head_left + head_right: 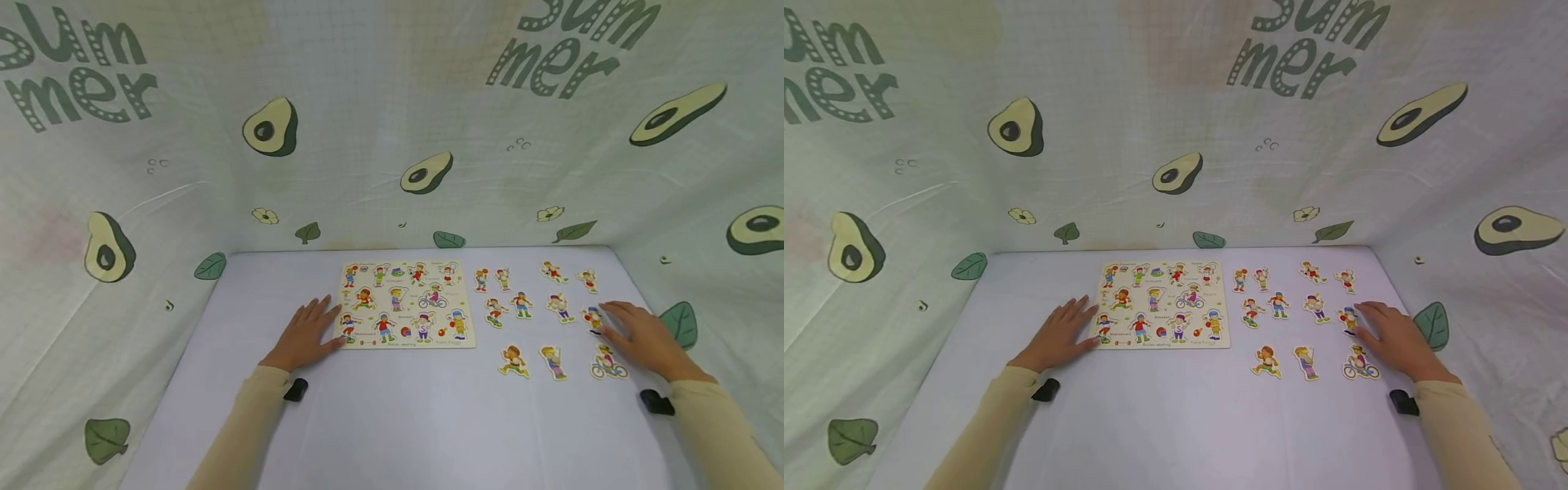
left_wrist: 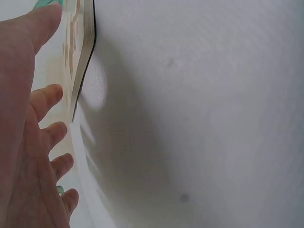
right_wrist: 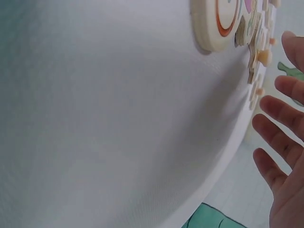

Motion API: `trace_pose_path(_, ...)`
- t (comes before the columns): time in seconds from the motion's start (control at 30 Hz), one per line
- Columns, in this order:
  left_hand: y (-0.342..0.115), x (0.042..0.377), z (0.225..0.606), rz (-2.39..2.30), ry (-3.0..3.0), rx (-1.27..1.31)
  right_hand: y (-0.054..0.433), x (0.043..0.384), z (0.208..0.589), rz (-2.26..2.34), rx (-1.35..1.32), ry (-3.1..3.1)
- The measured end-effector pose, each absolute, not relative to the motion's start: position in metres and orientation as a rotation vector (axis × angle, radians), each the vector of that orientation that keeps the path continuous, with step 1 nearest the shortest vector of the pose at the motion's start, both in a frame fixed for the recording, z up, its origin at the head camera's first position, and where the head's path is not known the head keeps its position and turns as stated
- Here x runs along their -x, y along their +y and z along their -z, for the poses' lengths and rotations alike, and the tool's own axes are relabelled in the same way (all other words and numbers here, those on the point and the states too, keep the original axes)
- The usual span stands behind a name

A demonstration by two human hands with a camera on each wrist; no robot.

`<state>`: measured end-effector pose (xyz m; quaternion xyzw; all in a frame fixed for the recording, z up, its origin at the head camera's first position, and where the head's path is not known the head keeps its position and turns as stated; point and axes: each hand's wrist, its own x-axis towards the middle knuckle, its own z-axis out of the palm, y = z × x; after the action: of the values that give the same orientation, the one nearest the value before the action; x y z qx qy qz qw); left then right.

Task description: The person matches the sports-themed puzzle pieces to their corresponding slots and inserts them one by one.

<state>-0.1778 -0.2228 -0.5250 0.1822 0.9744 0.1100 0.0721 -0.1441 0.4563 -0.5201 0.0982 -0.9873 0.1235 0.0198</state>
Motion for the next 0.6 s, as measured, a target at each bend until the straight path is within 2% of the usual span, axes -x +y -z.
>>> trace_pose_path(0.6, -0.2247, 0.1744, 0.5275, -0.324, 2.902, -0.503, 0.4538, 0.1495, 0.5226, -0.375, -0.349, -3.053)
